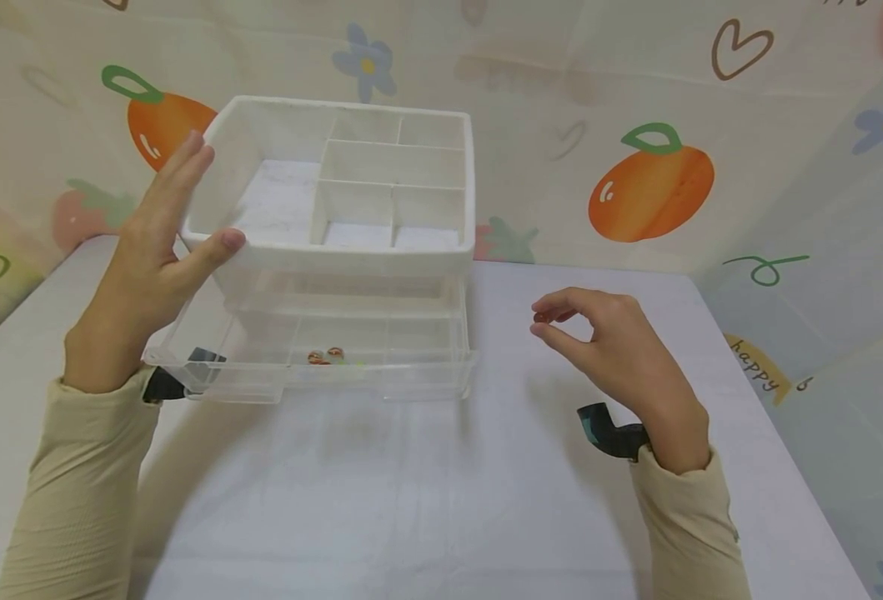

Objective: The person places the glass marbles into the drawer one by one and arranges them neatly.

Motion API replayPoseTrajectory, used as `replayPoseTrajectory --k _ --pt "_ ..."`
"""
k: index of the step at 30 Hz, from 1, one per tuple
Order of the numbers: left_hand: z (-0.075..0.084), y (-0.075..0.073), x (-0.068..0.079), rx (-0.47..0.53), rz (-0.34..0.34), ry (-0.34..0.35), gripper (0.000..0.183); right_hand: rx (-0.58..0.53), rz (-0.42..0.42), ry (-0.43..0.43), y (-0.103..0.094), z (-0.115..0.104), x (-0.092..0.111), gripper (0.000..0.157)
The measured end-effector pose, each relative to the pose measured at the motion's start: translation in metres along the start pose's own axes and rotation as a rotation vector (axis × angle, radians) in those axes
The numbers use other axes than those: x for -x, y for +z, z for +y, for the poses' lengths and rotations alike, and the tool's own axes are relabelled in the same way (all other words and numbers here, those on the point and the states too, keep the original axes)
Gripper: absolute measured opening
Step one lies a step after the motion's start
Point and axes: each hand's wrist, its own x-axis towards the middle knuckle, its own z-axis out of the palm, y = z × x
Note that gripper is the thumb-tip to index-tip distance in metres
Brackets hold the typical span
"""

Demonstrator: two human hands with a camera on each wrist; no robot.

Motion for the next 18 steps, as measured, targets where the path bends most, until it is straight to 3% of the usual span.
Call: replayPoseTrajectory --k 10,18 --pt "-0.0007 0.0002 0.0005 0.000 0.001 0.000 0.077 -0.008 0.052 -0.031 -0.0025 -0.0054 0.0011 0.019" --pt "-0.0019 0.0005 -0.0009 -0.015 0.006 0.014 0.078 -0.029 0.064 -0.104 -0.0028 -0.0094 0.0000 0.023"
